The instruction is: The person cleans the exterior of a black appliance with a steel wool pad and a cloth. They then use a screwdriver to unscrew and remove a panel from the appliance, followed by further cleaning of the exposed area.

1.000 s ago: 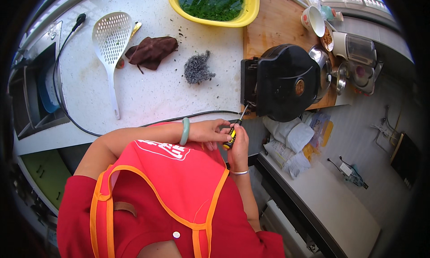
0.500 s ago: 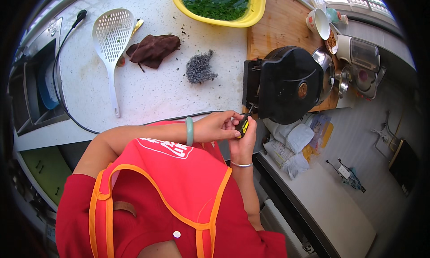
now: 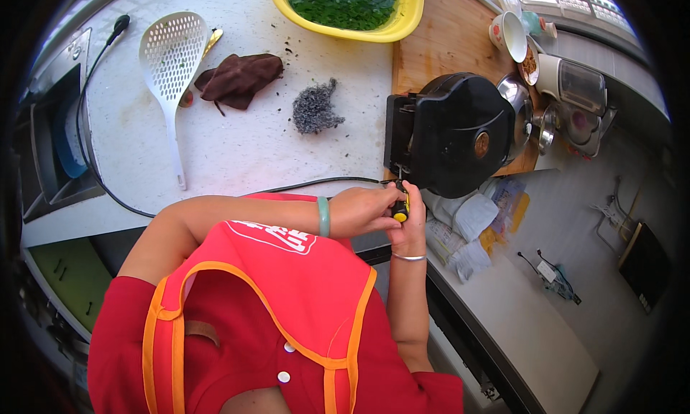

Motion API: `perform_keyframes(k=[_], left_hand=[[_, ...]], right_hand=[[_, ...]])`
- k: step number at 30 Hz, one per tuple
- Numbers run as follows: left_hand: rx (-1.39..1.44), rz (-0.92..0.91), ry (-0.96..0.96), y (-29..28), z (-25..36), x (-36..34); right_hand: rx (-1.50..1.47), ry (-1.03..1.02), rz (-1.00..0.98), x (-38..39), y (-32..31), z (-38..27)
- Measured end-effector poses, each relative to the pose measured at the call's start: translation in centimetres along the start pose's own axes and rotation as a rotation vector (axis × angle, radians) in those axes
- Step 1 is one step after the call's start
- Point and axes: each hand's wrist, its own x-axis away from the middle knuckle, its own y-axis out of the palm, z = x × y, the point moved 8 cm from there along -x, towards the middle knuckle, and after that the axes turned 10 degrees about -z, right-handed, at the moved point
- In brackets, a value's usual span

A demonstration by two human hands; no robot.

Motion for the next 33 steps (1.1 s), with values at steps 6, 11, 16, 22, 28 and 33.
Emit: perform_keyframes(k=[6, 11, 16, 22, 28, 33], left_hand=[[0.025, -0.025, -0.001, 1.1, 0.8, -1.3], [0.067, -0.113, -0.015, 2.5, 1.1, -1.8], [0.021, -0.168, -0.019, 2.7, 1.3, -0.8], [0.073, -0.139, 0.051, 2.4, 1.0, 0.6], [0.102, -0.105, 0.038, -0.1, 1.4, 1.8], [0.097, -0.082, 0.014, -0.8, 0.2, 2.3]], right_hand=[[-0.027, 0.153, -0.044, 0.4, -0.9, -0.7], [0.001, 0.249, -0.186, 0.8, -1.4, -1.0], [-0.034, 0.144, 0.101, 0.1, -4.1, 1.0], [0.1, 0.12, -0.074, 2.0, -1.4, 0.3], [0.063, 0.073, -0.002, 2.3, 0.6, 0.9], [0.023, -0.035, 0.062, 1.6, 1.6, 1.6]])
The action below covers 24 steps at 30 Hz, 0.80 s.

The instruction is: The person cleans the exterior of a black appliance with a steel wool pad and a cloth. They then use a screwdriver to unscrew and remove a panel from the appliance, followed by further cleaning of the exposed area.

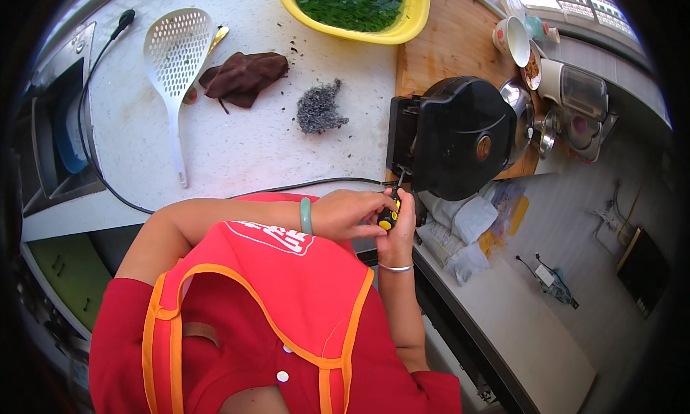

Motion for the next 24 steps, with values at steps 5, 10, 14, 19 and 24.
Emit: perform_keyframes(k=[5, 10, 14, 19, 24], left_hand=[[0.031, 0.106, -0.012, -1.2, -1.2, 0.6], [-0.03, 0.179, 0.022, -1.7, -1.7, 0.9], [-0.016, 0.111, 0.029, -0.6, -1.0, -0.5], [-0.014, 0.026, -0.006, 0.5, 0.3, -2.7], [0.004, 0.037, 0.05, 1.4, 1.2, -3.6]], right_hand=[[-0.021, -0.074, -0.038, -1.8, 0.2, 0.4], [0.023, -0.099, 0.03, -3.1, 0.5, 0.2], [0.042, -0.009, 0.003, -2.8, -1.7, -1.0], [-0.048, 0.129, -0.06, -1.9, -1.6, -2.3], [-0.059, 0.208, -0.035, -1.8, -2.8, -2.7]])
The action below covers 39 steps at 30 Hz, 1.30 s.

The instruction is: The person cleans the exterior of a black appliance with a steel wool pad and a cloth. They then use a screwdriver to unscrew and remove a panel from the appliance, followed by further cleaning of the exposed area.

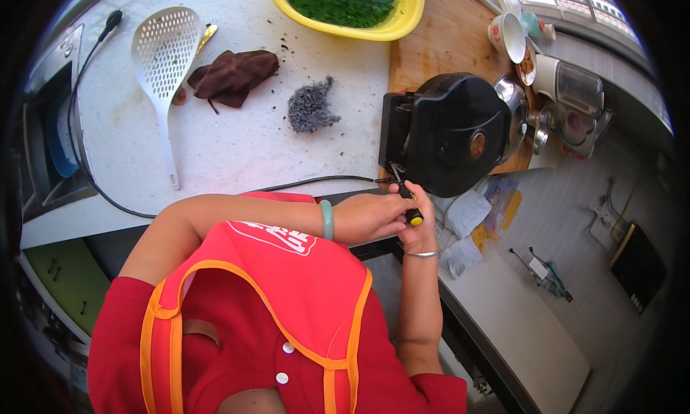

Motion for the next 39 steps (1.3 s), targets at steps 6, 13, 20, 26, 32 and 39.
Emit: perform_keyframes(k=[6, 13, 20, 26, 32, 39], left_hand=[[-0.003, -0.004, 0.046, 0.6, 0.2, -0.3], [-0.029, -0.081, -0.02, 0.8, 0.2, 0.6], [-0.007, -0.174, -0.037, 0.2, -0.1, 1.7], [-0.03, 0.017, 0.054, -1.7, -0.3, 3.1], [-0.096, 0.129, 0.047, -3.0, -0.7, 3.0], [-0.012, 0.072, -0.003, -1.4, -1.0, 1.5]], right_hand=[[0.007, 0.105, -0.181, 0.1, 0.6, 0.1], [-0.058, 0.109, -0.011, 0.7, 0.3, 1.9], [0.029, -0.027, -0.091, 1.3, 1.4, 2.1], [0.043, -0.049, -0.071, 1.2, 2.5, 2.4], [-0.025, -0.215, -0.047, -0.2, 2.9, 2.1], [-0.099, -0.089, -0.173, -0.9, 1.4, 1.2]])
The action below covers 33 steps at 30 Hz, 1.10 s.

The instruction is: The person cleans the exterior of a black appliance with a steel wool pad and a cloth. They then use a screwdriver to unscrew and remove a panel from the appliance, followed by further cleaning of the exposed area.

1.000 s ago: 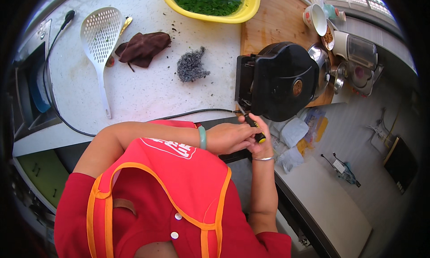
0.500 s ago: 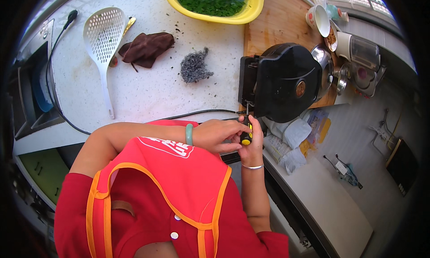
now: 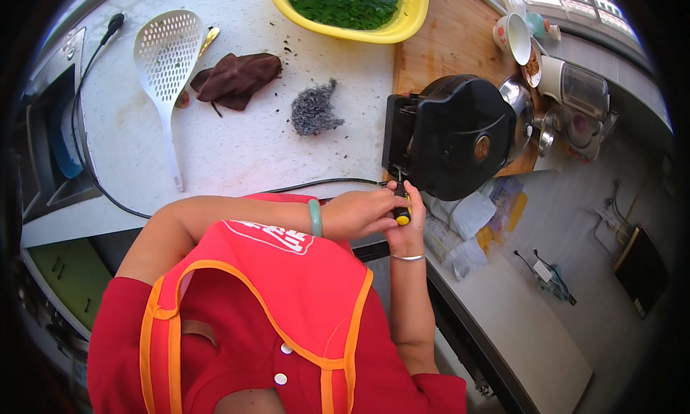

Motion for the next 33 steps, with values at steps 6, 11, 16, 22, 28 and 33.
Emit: perform_keyframes(k=[6, 11, 16, 22, 28, 33], left_hand=[[0.004, -0.07, 0.027, 1.3, 1.3, -1.6], [0.011, -0.066, 0.087, 2.1, 1.2, -1.7], [0.004, -0.064, 0.071, 2.4, 0.7, -0.8], [0.055, -0.101, -0.165, 1.3, -1.4, 1.2], [0.537, 0.485, -0.702, -2.8, -10.0, 5.6], [1.002, 0.44, -0.689, -2.0, -11.3, 6.1]], right_hand=[[0.0, 0.154, -0.098, 0.4, -0.1, -0.9], [0.029, 0.163, 0.051, 0.7, -0.9, -1.3], [0.164, 0.26, 0.101, -0.2, -3.2, 0.5], [0.256, 0.383, 0.007, 0.5, -0.7, 3.2], [0.025, 0.25, -0.474, 1.5, 3.7, 4.9], [0.13, 0.224, -0.503, 2.1, 5.0, 5.9]])
